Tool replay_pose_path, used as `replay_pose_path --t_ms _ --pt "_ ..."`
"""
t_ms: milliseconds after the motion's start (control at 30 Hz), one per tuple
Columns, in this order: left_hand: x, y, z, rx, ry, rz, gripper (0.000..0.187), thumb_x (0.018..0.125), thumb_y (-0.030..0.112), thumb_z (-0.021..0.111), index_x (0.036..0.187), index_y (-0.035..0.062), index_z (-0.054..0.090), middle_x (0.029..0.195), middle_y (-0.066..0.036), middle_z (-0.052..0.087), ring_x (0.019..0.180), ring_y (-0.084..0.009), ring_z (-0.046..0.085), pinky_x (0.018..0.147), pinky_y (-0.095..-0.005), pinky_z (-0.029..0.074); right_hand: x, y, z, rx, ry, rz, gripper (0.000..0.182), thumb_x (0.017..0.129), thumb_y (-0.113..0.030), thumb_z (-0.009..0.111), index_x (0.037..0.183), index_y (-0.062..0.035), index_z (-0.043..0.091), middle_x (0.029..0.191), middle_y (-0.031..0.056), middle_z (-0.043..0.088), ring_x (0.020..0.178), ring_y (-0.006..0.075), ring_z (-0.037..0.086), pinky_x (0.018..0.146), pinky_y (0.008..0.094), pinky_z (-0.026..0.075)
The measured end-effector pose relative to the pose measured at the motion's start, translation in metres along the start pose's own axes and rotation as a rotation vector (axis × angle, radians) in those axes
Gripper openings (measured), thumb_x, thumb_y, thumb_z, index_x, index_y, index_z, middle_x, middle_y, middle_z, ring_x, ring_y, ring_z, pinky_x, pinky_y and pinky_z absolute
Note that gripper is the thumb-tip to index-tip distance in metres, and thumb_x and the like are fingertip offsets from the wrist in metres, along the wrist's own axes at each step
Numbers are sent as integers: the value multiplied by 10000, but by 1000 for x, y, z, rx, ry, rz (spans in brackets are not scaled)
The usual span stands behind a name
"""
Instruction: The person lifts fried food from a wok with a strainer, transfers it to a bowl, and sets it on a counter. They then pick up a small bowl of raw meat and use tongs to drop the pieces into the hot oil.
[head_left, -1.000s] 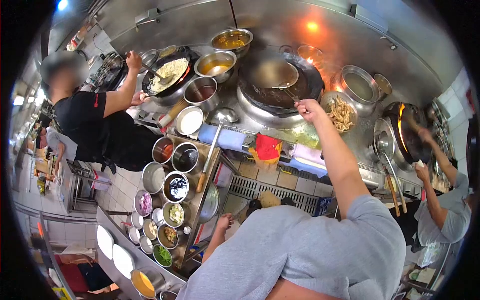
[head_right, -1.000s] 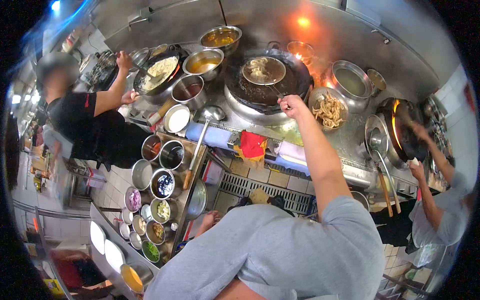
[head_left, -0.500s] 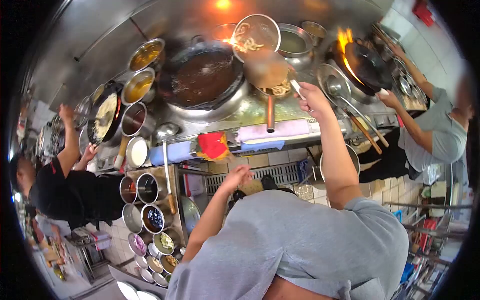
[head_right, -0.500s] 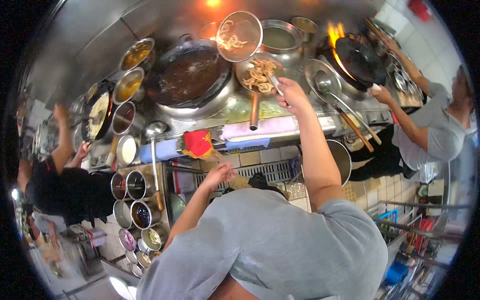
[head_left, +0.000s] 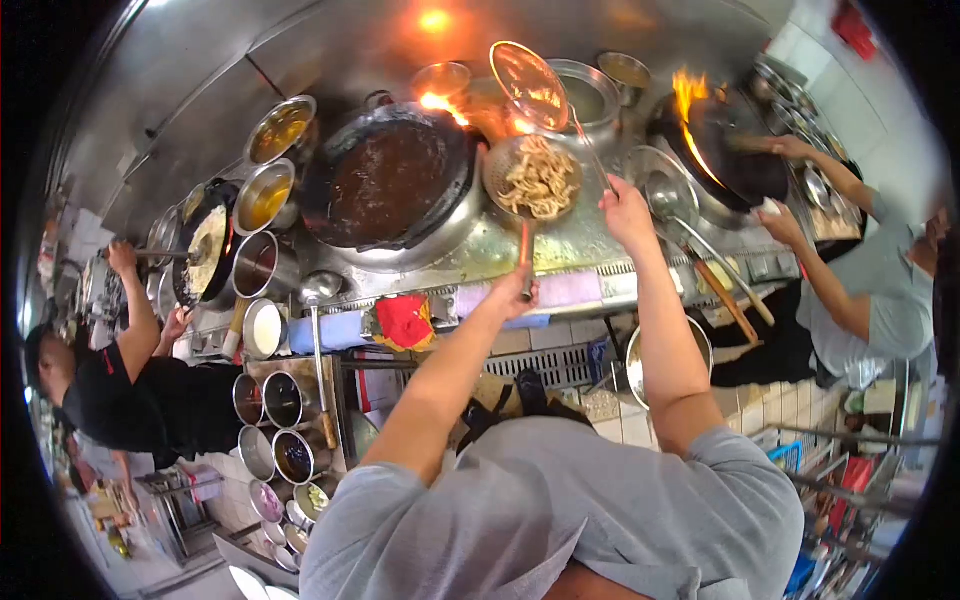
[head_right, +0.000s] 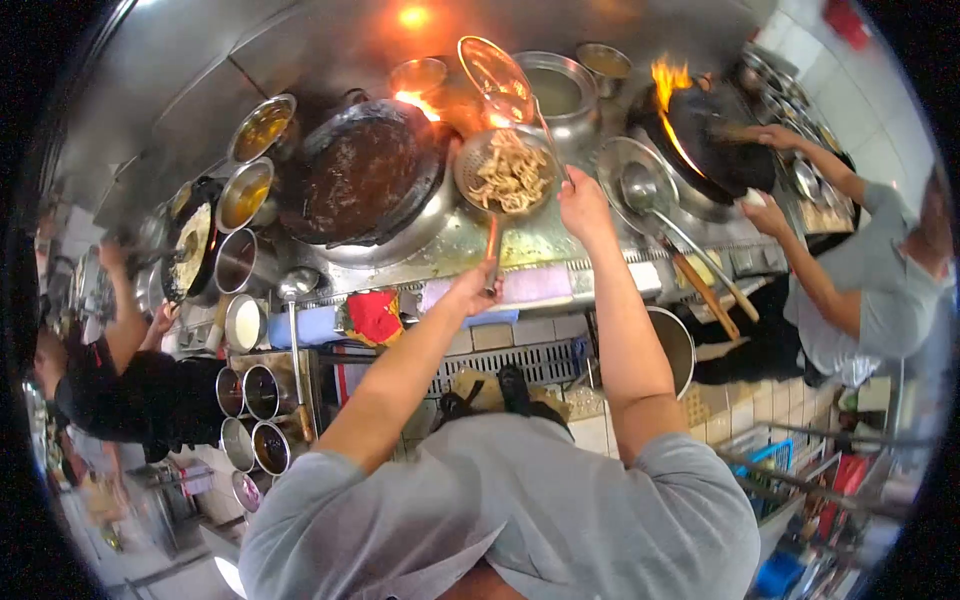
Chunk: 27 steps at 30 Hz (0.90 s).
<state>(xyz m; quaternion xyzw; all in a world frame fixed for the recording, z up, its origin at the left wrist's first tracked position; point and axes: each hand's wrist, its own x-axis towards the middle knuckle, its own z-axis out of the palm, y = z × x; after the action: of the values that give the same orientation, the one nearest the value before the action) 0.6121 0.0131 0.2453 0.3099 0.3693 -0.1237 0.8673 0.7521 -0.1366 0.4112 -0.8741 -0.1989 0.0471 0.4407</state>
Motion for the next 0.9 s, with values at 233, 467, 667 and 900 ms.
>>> replay_pose_path --t_ms 233,467,667,900 --pt "-22 -17 16 -180 -26 -61 201 871 346 503 885 157 437 634 9 448 487 -79 379 456 -217 344 156 -25 121 -130 255 -229 271 737 -134 513 985 -62 596 874 214 601 830 351 578 711 415 443" --pt "-41 -8 18 -278 3 -74 139 869 250 484 853 116 450 627 14 433 474 -68 378 417 -213 321 158 -6 120 -198 -32 -146 249 735 -81 491 945 25 571 924 239 593 893 366 571 792 409 446" --pt "-6 -5 -3 -224 -241 -114 128 840 105 474 730 101 408 569 45 409 437 -31 398 392 -162 352 43 -36 41 -78 130 -200 312 806 -78 429 1099 3 502 931 272 568 901 403 546 797 439 428" --pt "-50 7 -4 -188 -293 -115 150 834 82 473 716 111 384 581 34 400 455 -44 381 410 -195 339 3 -21 61 -110 70 56 339 810 -89 433 1137 -22 497 1011 239 564 984 370 525 844 400 408"
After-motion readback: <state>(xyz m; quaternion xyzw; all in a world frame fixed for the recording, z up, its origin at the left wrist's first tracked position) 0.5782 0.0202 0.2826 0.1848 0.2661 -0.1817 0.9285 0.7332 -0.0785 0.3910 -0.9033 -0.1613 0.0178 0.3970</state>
